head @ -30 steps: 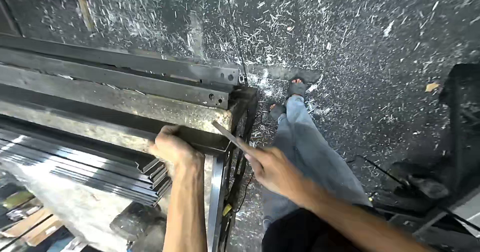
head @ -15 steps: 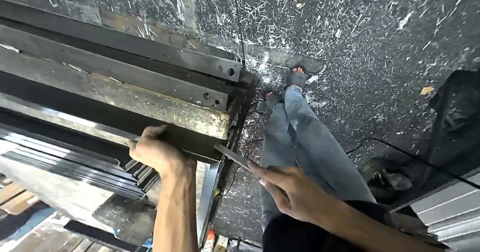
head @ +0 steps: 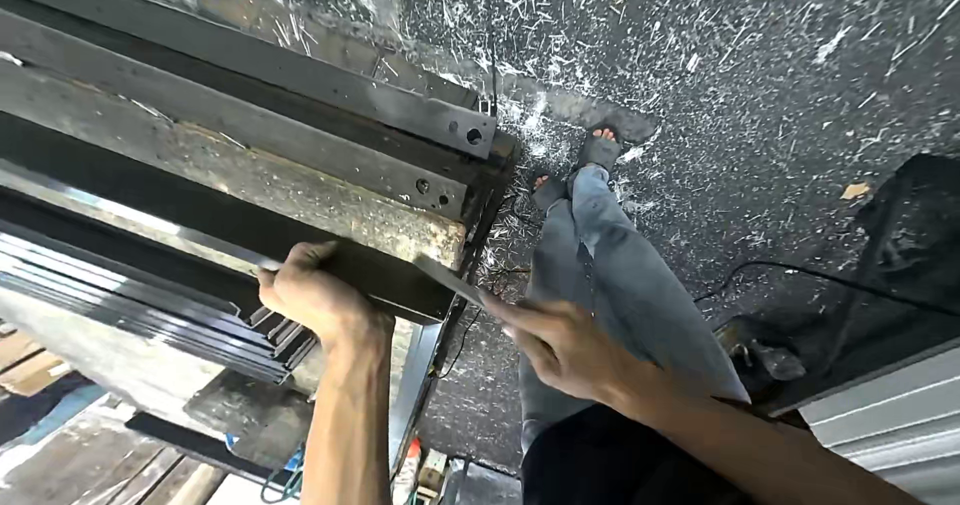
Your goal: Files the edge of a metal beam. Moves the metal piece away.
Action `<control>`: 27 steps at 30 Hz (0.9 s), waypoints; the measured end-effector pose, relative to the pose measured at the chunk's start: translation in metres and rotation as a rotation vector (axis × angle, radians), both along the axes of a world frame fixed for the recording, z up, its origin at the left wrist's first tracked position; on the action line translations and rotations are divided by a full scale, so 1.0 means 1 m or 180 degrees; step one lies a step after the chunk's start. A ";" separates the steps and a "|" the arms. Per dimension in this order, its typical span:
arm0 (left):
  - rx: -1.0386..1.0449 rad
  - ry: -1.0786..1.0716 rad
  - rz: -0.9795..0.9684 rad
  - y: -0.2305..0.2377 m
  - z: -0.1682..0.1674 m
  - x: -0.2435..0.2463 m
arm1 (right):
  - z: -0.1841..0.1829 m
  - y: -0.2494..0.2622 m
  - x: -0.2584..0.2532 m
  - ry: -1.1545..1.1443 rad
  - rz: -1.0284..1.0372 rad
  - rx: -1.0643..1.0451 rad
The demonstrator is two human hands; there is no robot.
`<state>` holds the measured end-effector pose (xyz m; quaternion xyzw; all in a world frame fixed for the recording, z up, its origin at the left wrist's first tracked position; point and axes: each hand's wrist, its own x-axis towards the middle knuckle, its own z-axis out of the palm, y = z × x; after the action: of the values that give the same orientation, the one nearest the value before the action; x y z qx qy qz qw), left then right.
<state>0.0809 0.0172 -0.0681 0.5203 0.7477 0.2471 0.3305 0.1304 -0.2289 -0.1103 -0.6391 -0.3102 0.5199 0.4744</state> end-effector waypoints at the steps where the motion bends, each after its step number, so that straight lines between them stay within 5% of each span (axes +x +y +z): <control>1: -0.0010 -0.0017 -0.0005 -0.001 -0.001 0.000 | 0.000 -0.013 0.000 0.0031 -0.0002 0.0023; 6: 0.0018 -0.0162 -0.0009 -0.001 0.000 -0.004 | -0.023 0.024 0.018 -0.0219 0.0247 0.0412; 11: 0.0006 -0.0177 -0.0011 -0.003 0.000 -0.001 | -0.015 -0.018 0.012 -0.0190 0.0181 0.0344; 15: 0.0001 -0.0107 -0.0014 0.000 0.001 -0.003 | -0.011 0.030 0.024 -0.0353 0.0386 0.0268; 19: -0.0076 -0.0111 -0.0034 -0.002 0.000 -0.002 | 0.003 -0.014 0.005 -0.0418 0.0071 0.0062; 23: 0.0018 -0.0053 0.0001 -0.001 0.001 -0.003 | -0.001 0.021 -0.005 -0.0389 -0.0176 0.0005; 27: -0.0023 -0.0048 0.0004 0.000 0.000 0.000 | 0.013 -0.012 -0.049 0.0057 -0.0778 -0.0136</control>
<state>0.0808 0.0173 -0.0679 0.5167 0.7464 0.2485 0.3377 0.0811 -0.2409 -0.0974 -0.6774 -0.2146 0.4704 0.5233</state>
